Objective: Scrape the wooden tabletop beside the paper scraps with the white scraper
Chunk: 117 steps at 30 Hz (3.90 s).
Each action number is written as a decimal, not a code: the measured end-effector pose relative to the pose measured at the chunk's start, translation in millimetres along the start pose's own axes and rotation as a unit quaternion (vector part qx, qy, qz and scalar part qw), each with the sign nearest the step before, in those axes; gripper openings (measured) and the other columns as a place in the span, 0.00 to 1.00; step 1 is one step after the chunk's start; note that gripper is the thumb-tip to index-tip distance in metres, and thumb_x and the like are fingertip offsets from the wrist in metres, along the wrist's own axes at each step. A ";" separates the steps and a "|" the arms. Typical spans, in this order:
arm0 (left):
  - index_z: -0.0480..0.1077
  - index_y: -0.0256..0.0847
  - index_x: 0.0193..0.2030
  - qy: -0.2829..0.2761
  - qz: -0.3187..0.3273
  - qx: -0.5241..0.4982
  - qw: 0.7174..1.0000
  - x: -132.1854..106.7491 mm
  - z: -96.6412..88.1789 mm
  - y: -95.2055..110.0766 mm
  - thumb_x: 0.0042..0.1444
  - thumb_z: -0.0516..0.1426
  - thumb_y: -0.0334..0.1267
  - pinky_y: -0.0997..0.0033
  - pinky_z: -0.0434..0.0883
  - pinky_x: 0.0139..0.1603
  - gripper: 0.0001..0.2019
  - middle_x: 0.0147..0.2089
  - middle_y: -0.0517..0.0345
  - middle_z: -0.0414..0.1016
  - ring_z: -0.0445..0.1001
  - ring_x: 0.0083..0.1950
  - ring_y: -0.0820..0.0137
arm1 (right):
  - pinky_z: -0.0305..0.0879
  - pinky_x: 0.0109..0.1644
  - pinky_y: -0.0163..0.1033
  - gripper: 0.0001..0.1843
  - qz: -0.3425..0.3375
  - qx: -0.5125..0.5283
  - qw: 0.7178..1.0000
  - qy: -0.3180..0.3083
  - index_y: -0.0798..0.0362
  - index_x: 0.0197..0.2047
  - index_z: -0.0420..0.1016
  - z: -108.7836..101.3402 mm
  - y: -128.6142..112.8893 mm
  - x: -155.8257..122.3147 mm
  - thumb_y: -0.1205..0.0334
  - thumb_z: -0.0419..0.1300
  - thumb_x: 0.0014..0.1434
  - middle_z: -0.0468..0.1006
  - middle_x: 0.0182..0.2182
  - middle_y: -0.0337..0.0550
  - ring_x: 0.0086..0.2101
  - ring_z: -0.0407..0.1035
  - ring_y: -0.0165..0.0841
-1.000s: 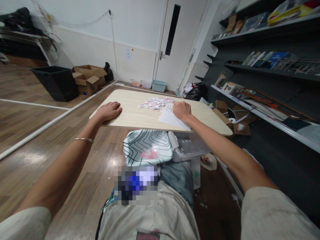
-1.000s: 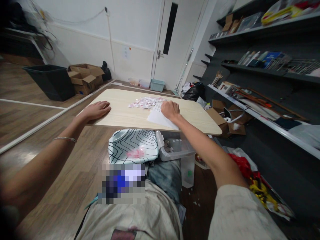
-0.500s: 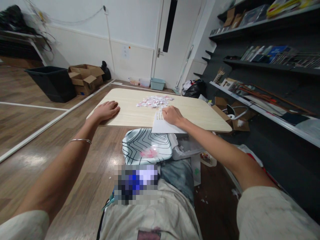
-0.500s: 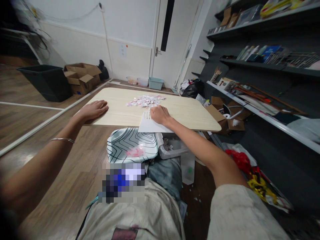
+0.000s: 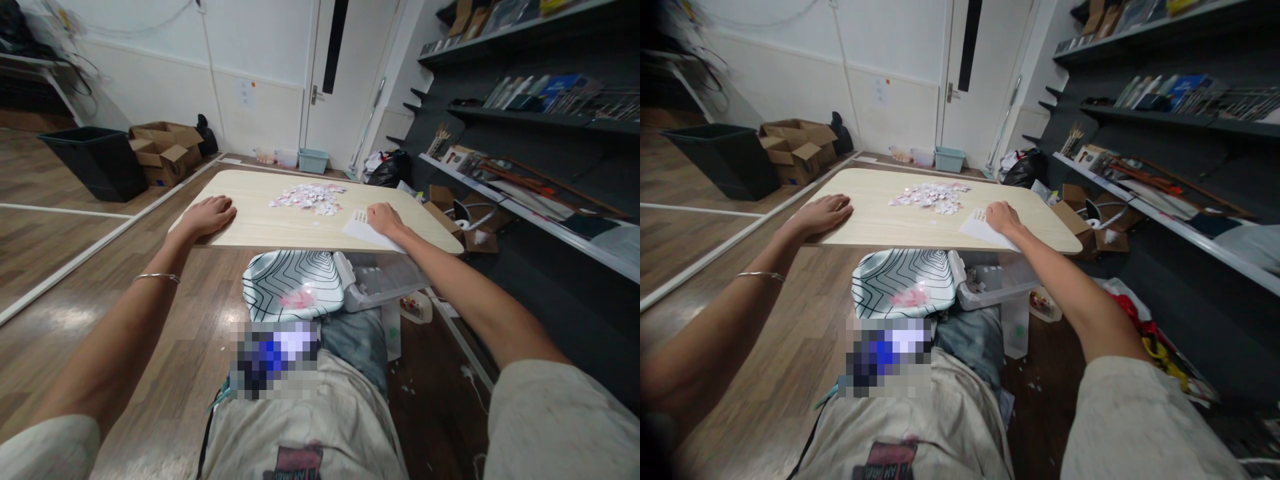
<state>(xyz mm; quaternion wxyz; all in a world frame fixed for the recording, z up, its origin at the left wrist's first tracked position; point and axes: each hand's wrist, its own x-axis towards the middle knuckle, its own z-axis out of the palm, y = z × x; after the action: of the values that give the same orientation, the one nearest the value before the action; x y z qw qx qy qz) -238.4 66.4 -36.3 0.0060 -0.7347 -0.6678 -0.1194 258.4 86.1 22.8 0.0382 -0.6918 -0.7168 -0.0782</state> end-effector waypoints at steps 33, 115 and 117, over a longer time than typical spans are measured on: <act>0.71 0.38 0.70 -0.020 0.012 -0.015 1.000 -2.6 -6.2 -0.9 0.75 0.42 0.54 0.55 0.64 0.74 0.31 0.75 0.41 0.74 0.67 0.74 0.51 | 0.73 0.63 0.47 0.29 0.131 0.083 0.987 0.043 0.61 0.59 0.88 16.3 20.6 8.9 0.59 0.48 0.74 0.85 0.57 0.69 0.59 0.80 0.54; 0.69 0.27 0.72 -0.021 0.026 -0.001 0.999 -1.1 -4.2 -2.1 0.76 0.42 0.50 0.54 0.62 0.77 0.33 0.78 0.34 0.70 0.66 0.77 0.50 | 0.72 0.60 0.47 0.26 0.123 0.080 0.987 0.059 0.61 0.58 0.88 23.4 24.4 15.0 0.60 0.51 0.75 0.85 0.55 0.70 0.58 0.80 0.55; 0.69 0.28 0.72 -0.020 0.025 0.002 0.999 -1.1 -4.5 -1.7 0.76 0.42 0.50 0.54 0.62 0.77 0.32 0.77 0.35 0.72 0.67 0.76 0.50 | 0.73 0.60 0.47 0.26 0.121 0.081 0.988 0.060 0.62 0.58 0.88 23.2 24.7 14.8 0.61 0.51 0.75 0.85 0.55 0.71 0.58 0.80 0.55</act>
<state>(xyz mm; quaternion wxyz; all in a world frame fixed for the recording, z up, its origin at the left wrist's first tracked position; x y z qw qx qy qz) -240.9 64.8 -32.4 -0.0025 -0.7536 -0.6492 -0.1031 283.6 105.3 3.9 0.1458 -0.7621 -0.6283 -0.0560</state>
